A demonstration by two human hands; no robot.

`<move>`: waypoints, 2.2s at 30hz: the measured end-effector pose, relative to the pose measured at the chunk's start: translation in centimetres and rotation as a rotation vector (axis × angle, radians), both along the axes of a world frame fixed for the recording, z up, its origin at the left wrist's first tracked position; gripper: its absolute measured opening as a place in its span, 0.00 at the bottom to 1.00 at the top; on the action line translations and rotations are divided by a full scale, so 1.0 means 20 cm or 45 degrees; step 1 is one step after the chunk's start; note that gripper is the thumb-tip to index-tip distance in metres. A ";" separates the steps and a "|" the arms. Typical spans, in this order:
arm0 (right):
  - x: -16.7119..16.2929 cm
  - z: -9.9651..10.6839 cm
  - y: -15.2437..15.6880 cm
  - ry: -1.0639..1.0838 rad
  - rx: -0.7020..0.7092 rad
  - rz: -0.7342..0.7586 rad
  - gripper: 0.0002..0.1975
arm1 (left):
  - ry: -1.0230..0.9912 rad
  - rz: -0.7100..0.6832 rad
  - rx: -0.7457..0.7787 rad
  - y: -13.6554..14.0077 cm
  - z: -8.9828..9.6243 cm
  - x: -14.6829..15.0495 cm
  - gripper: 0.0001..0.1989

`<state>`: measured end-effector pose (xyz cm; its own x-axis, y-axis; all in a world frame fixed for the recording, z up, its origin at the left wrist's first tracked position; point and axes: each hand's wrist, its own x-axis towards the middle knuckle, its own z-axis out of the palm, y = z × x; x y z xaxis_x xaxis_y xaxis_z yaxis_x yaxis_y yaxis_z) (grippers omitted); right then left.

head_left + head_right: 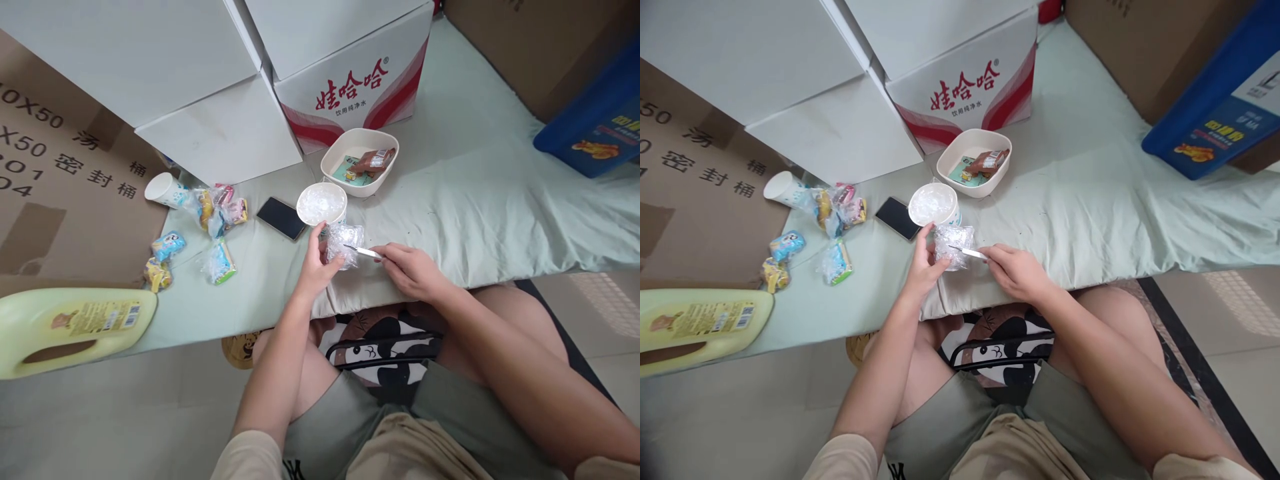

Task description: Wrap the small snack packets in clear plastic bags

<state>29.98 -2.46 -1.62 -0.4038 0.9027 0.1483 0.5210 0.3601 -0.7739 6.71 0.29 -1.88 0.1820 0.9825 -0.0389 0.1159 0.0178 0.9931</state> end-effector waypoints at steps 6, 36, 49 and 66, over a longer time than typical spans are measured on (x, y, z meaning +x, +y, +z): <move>0.00 0.00 -0.01 0.052 0.097 -0.001 0.17 | 0.255 -0.058 0.064 -0.01 0.00 0.00 0.40; 0.01 -0.01 0.01 -0.041 -0.053 -0.044 0.19 | 0.000 0.001 0.010 0.00 -0.01 0.00 0.42; 0.01 0.00 0.01 -0.119 -0.095 -0.055 0.18 | 0.141 -0.064 -0.039 -0.02 0.01 0.00 0.40; -0.01 0.00 0.00 -0.197 -0.095 -0.080 0.15 | 0.260 -0.137 -0.053 -0.01 0.00 0.00 0.34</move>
<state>29.83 -2.45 -1.70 -0.3589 0.9332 0.0202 0.6554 0.2674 -0.7063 6.70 0.07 -1.91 0.2700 0.9546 -0.1260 0.3175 0.0352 0.9476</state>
